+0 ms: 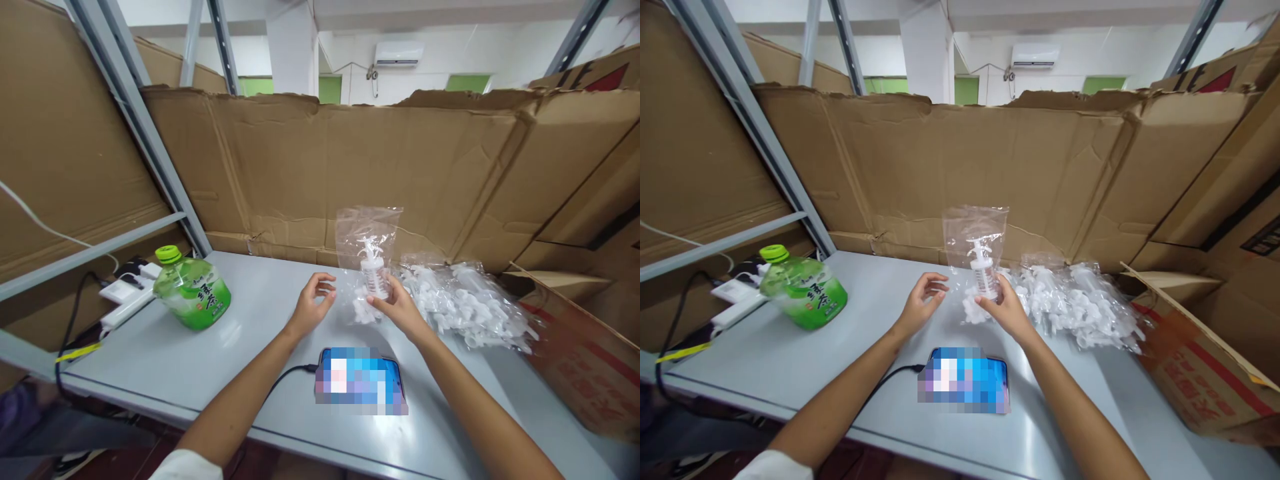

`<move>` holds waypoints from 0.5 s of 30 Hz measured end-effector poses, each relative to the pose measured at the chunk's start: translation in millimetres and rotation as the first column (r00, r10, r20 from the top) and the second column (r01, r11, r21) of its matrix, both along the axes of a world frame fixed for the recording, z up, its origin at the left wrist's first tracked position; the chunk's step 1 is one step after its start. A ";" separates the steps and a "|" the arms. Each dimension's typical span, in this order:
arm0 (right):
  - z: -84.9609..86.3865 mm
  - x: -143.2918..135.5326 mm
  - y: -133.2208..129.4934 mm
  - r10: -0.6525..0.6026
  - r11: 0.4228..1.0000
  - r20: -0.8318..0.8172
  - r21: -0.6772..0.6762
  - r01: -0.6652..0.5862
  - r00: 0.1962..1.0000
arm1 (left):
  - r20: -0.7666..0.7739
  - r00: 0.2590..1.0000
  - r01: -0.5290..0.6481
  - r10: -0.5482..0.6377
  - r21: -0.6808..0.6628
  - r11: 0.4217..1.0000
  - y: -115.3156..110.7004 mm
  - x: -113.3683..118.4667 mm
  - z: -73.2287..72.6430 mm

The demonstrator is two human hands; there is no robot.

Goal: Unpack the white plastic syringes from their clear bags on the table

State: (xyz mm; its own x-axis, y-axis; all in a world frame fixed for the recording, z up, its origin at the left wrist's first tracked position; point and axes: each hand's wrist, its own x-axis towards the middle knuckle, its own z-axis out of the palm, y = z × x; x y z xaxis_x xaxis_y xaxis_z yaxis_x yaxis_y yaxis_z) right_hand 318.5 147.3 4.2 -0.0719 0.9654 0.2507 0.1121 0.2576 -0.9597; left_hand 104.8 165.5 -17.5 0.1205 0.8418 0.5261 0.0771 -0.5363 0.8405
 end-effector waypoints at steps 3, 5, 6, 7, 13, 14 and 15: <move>-1.0 22.2 -1.1 0.042 0.999 0.227 0.019 -0.048 0.973 | -0.053 0.960 -0.241 0.274 0.334 0.911 -6.2 -3.6 7.8; -1.0 33.0 -4.1 0.040 0.999 0.360 -0.001 -0.043 0.932 | -0.144 0.926 -0.235 0.350 0.503 0.831 -11.5 -5.5 14.4; -0.7 36.6 -6.1 0.048 0.999 0.404 -0.018 -0.044 0.913 | -0.209 0.911 -0.193 0.355 0.544 0.817 -13.9 -5.7 17.6; -0.1 39.0 -8.2 0.060 0.998 0.432 -0.035 -0.050 0.900 | -0.275 0.896 -0.147 0.349 0.558 0.817 -15.9 -5.2 20.6; 7.0 40.9 -19.3 0.165 0.986 0.441 -0.106 -0.131 0.882 | -0.416 0.832 -0.127 0.368 0.503 0.855 -14.8 1.9 30.3; 8.9 41.0 -20.1 0.185 0.982 0.444 -0.111 -0.151 0.877 | -0.415 0.833 -0.141 0.367 0.482 0.865 -13.6 1.6 31.5; 10.8 41.5 -20.6 0.207 0.978 0.446 -0.114 -0.174 0.871 | -0.410 0.838 -0.152 0.359 0.456 0.877 -12.6 0.8 32.9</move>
State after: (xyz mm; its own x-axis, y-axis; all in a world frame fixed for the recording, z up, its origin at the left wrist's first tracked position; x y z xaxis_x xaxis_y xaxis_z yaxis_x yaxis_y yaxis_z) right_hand 360.0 126.7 15.0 -0.3457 0.9349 0.0803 0.4944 0.2541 -0.8313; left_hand 105.6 152.9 15.4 0.2485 0.6130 0.7500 0.5860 -0.7116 0.3875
